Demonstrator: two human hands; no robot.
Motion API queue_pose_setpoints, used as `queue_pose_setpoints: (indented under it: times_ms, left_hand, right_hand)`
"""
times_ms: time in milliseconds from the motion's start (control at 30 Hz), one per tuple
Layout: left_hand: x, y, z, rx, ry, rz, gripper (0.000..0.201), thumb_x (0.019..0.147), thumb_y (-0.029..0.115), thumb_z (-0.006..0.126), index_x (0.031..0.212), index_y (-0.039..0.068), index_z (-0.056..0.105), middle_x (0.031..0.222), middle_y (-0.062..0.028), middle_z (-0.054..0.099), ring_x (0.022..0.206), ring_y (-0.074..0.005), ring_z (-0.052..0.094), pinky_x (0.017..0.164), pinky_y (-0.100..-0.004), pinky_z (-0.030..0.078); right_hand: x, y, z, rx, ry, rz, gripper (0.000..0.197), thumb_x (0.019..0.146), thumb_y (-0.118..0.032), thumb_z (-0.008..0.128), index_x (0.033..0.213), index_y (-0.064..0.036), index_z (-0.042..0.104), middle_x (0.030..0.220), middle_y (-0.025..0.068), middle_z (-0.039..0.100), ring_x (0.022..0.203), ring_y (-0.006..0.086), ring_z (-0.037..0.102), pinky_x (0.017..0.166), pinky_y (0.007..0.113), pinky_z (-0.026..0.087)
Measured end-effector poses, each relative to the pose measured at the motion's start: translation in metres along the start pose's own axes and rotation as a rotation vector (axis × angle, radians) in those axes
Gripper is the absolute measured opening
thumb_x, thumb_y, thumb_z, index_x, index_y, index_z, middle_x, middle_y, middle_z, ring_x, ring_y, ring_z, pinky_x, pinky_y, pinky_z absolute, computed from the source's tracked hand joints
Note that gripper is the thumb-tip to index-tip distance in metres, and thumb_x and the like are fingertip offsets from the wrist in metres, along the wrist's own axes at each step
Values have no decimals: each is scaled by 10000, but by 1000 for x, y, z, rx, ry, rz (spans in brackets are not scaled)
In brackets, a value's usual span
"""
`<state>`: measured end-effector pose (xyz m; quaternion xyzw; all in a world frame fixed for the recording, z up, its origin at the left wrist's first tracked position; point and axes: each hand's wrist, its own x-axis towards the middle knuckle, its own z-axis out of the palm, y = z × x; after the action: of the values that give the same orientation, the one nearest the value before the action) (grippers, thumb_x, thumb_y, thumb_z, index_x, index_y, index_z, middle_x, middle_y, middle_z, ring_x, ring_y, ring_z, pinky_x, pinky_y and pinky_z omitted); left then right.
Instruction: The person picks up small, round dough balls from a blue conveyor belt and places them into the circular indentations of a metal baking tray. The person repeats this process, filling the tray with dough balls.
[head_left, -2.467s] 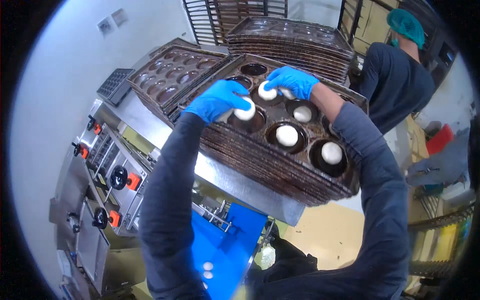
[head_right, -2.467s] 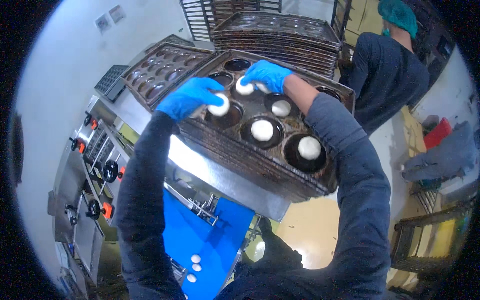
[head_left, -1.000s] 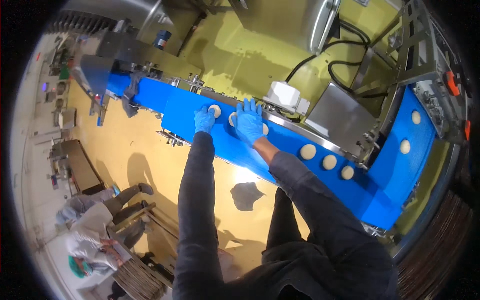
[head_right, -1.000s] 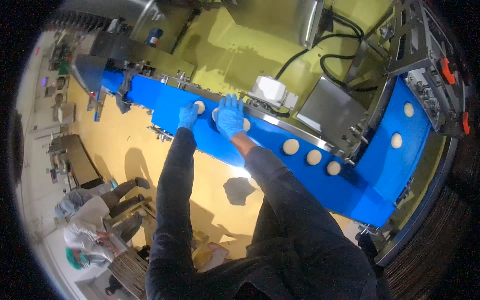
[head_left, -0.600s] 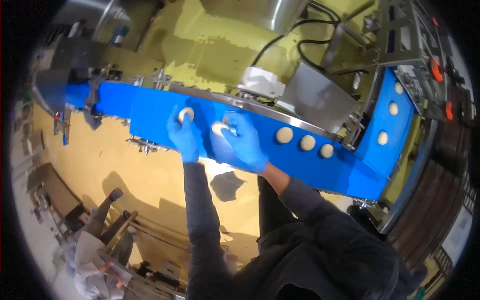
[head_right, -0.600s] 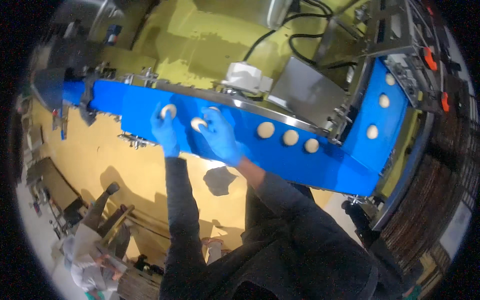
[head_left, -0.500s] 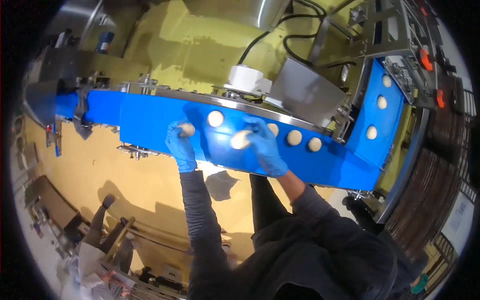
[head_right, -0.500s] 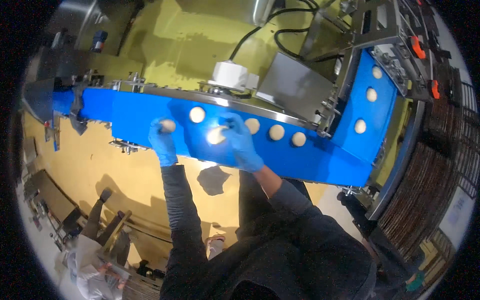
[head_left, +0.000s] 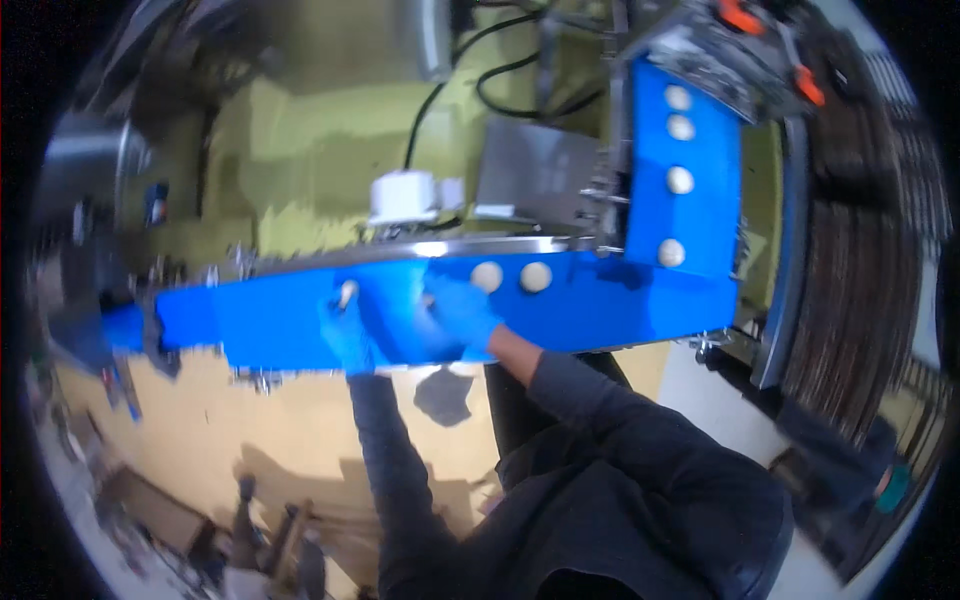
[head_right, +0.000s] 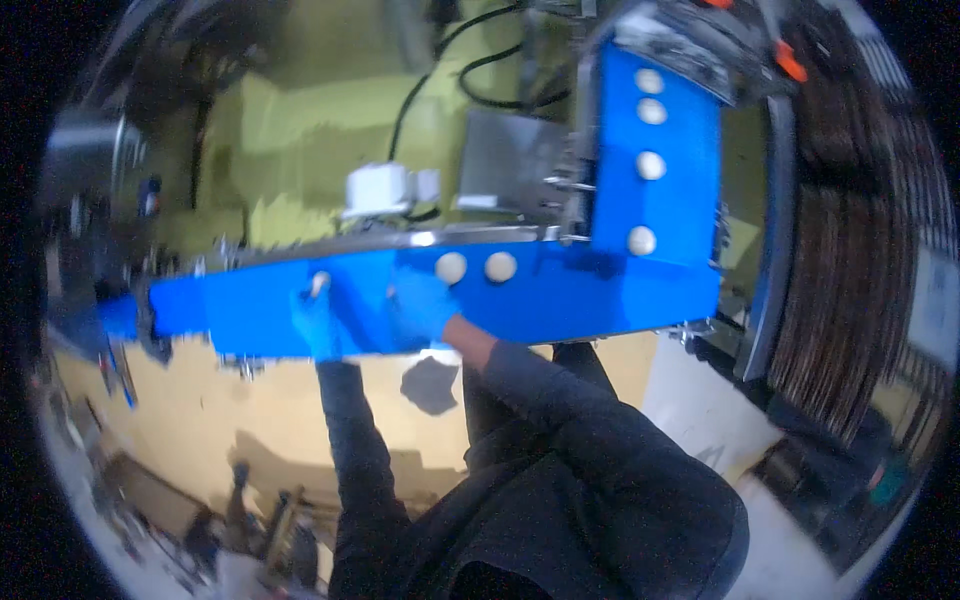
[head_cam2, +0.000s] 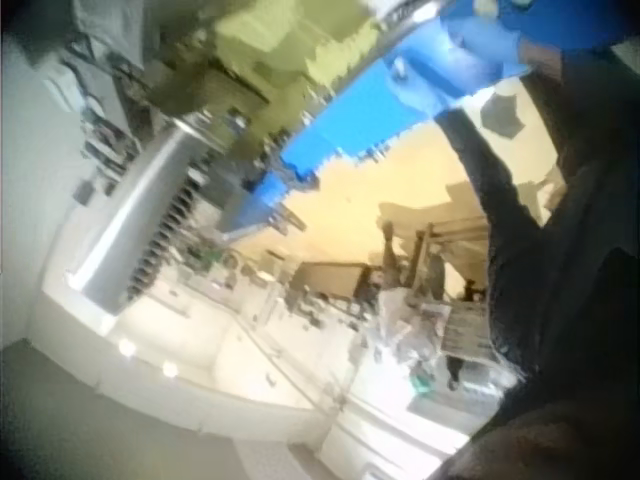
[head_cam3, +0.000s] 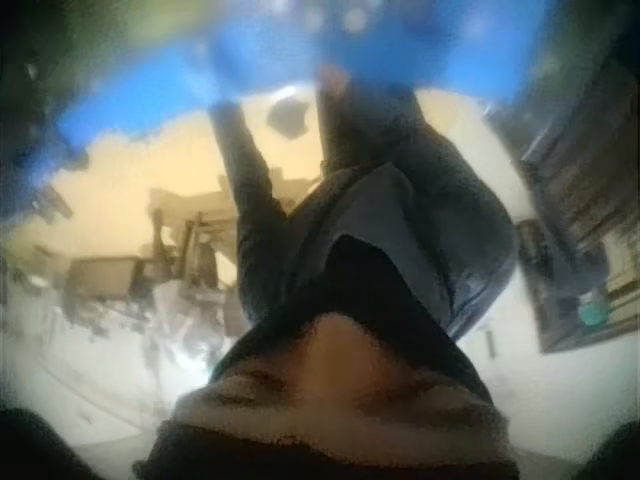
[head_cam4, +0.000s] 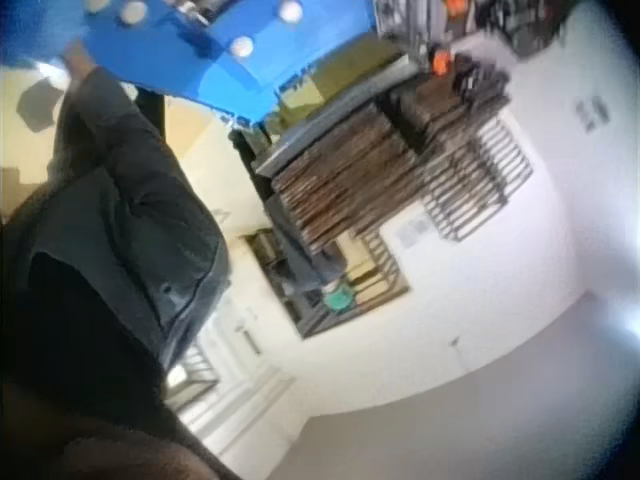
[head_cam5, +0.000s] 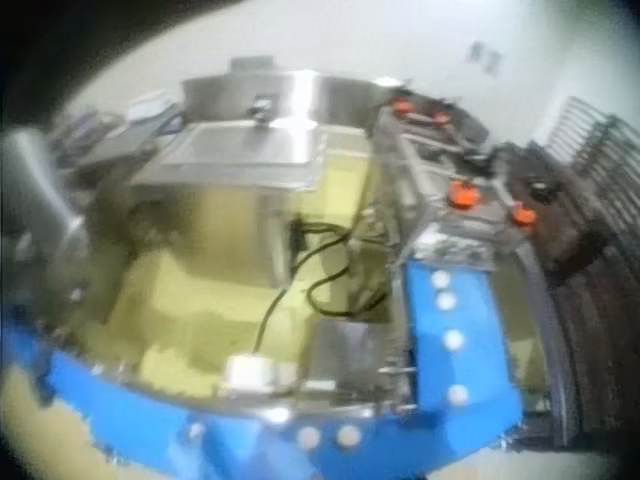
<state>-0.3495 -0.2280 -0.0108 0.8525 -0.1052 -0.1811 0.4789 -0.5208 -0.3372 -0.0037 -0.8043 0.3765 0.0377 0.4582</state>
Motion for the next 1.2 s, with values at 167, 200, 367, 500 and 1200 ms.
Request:
queue_pose_setpoints:
  times_ms: [167,200,367,500,1200]
  left_hand:
    - [-30,13,-2,46,100,77,333,874,101,684,1162,-21,570,1083,-122,592,967,-212,569,876,-385,505]
    - [-37,9,-9,-47,63,216,359,896,135,660,1201,-23,559,1121,-142,587,1000,-233,571,891,-393,503]
    - [-73,73,20,172,-286,874,487,964,337,538,1308,-7,509,1246,-219,565,1124,-320,561,917,-409,493]
    - [-183,261,125,-610,-787,32,415,979,264,473,1295,-1,515,1329,-216,512,1182,-317,533,981,-428,457]
    - [-720,728,714,-222,-1906,1744,386,776,167,745,1094,-42,679,1072,-135,691,1006,-205,630,908,-302,468]
  right_hand:
    - [-16,7,-9,155,-2,-21,218,845,-218,561,1024,-94,557,937,158,643,837,383,641,641,508,498]
    - [-28,5,-25,270,96,-37,242,833,-235,585,1028,-94,560,948,164,638,860,384,633,656,491,497]
    - [-87,87,-105,1075,136,-51,396,805,-192,671,1170,-62,585,1122,146,596,1007,288,591,856,372,484]
    - [-237,154,-254,574,519,-602,351,882,-203,653,1210,-101,581,1345,182,488,1206,324,500,1008,404,415]
    - [-663,464,-737,852,1477,-9,57,776,-67,702,814,-29,721,814,58,676,717,128,609,644,278,492]
